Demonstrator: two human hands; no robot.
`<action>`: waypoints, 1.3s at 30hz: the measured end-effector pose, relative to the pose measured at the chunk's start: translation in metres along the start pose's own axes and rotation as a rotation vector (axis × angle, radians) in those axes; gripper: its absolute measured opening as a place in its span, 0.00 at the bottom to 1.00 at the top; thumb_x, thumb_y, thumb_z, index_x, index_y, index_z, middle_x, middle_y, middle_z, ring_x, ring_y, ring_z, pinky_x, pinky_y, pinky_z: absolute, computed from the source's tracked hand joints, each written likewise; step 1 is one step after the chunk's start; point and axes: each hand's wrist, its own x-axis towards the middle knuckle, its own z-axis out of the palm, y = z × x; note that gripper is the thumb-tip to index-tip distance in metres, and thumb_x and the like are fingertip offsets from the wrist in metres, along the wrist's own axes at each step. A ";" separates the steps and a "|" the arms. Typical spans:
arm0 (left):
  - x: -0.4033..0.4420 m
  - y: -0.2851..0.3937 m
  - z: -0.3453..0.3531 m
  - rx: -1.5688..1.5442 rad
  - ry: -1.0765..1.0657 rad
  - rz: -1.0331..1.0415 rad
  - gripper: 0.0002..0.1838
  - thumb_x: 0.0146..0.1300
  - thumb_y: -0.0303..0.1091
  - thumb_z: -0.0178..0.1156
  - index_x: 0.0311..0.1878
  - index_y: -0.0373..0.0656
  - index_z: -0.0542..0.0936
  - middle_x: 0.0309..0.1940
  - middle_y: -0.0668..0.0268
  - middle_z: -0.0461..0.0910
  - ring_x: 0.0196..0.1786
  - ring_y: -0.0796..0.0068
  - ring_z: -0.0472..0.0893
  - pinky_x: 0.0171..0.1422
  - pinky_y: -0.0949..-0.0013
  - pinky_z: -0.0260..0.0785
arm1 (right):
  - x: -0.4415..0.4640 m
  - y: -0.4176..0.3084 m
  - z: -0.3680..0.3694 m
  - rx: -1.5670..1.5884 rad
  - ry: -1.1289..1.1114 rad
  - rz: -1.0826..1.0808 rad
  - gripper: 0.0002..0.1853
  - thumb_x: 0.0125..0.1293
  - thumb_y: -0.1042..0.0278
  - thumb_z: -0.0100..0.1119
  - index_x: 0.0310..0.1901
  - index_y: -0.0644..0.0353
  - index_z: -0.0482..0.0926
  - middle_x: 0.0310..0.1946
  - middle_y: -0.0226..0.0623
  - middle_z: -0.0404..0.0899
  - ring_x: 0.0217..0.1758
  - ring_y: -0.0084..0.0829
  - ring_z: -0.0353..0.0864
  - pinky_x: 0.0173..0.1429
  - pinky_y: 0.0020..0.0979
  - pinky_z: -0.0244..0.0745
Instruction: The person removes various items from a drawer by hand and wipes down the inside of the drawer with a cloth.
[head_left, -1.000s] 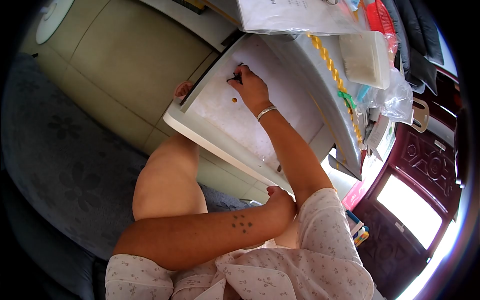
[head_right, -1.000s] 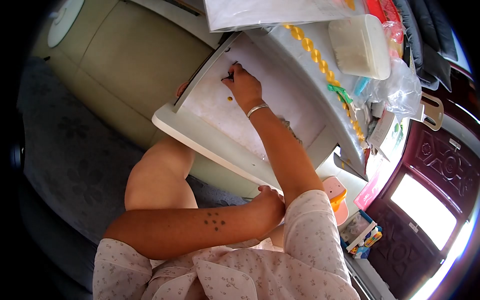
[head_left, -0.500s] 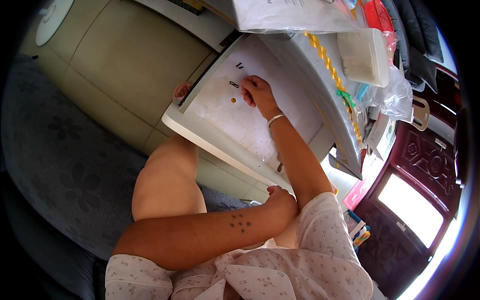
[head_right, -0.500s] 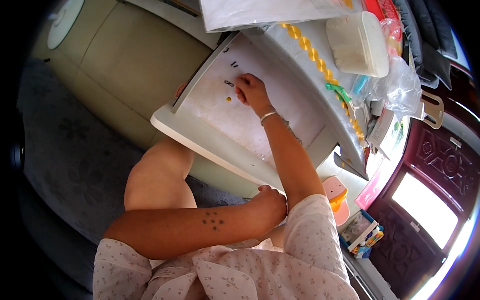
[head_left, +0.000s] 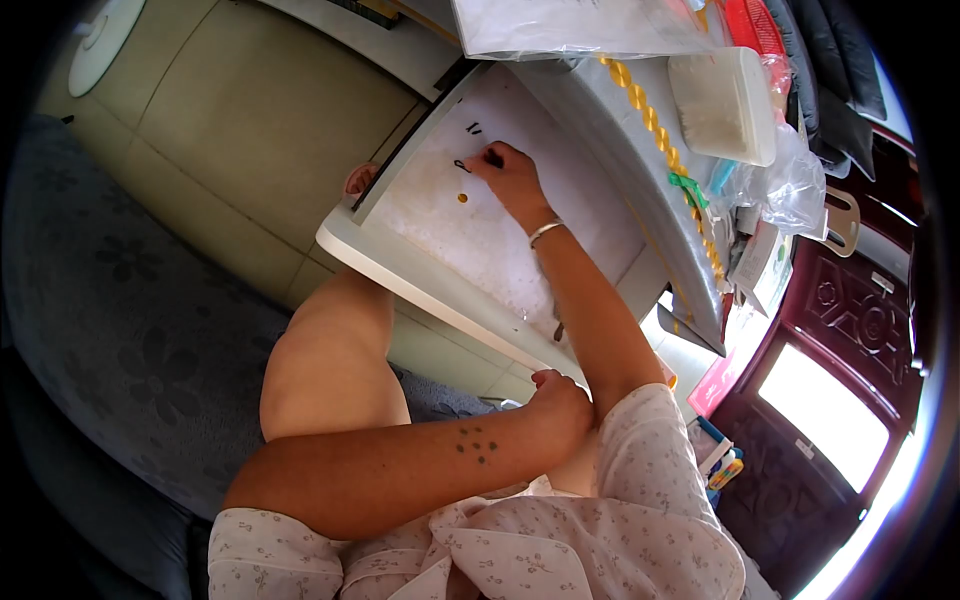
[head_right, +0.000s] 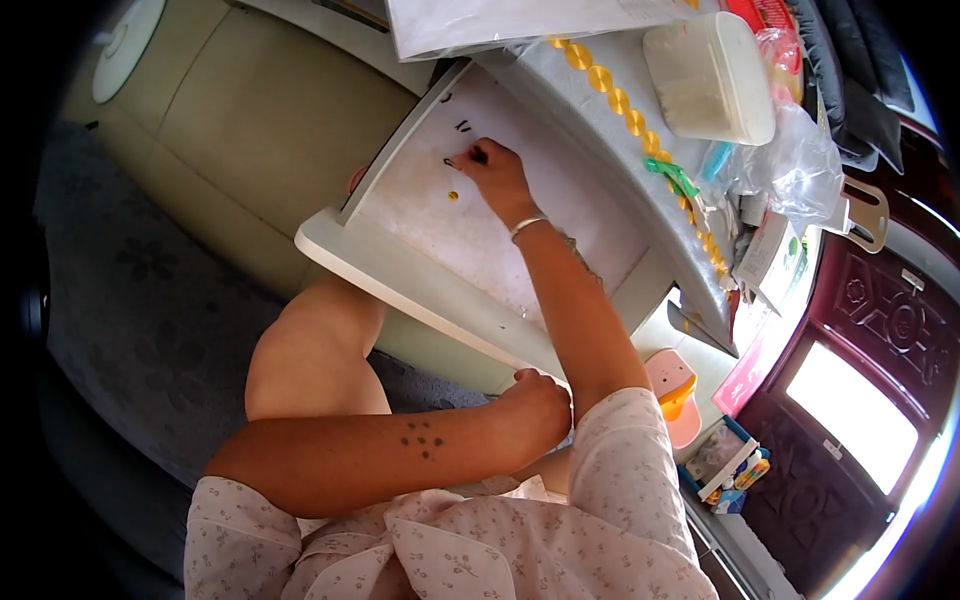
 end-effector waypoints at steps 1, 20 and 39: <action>0.001 -0.001 0.001 -0.010 -0.001 0.005 0.21 0.48 0.36 0.67 0.48 0.43 0.83 0.46 0.60 0.82 0.51 0.59 0.81 0.51 0.50 0.74 | 0.003 0.003 0.008 -0.295 0.093 -0.198 0.10 0.61 0.65 0.62 0.36 0.62 0.76 0.28 0.38 0.82 0.34 0.36 0.81 0.41 0.32 0.75; -0.006 0.001 -0.007 -0.011 0.014 0.013 0.21 0.46 0.37 0.68 0.46 0.43 0.84 0.46 0.58 0.81 0.50 0.59 0.81 0.52 0.50 0.72 | 0.009 -0.024 -0.025 0.485 -0.047 0.092 0.06 0.63 0.68 0.59 0.37 0.60 0.77 0.30 0.34 0.79 0.33 0.28 0.79 0.33 0.29 0.73; -0.001 0.000 0.004 0.007 0.108 -0.003 0.17 0.50 0.37 0.64 0.44 0.41 0.84 0.42 0.58 0.82 0.46 0.59 0.82 0.46 0.53 0.74 | 0.019 -0.003 -0.025 0.389 -0.076 0.072 0.08 0.63 0.66 0.56 0.36 0.62 0.76 0.29 0.37 0.80 0.26 0.31 0.77 0.29 0.29 0.70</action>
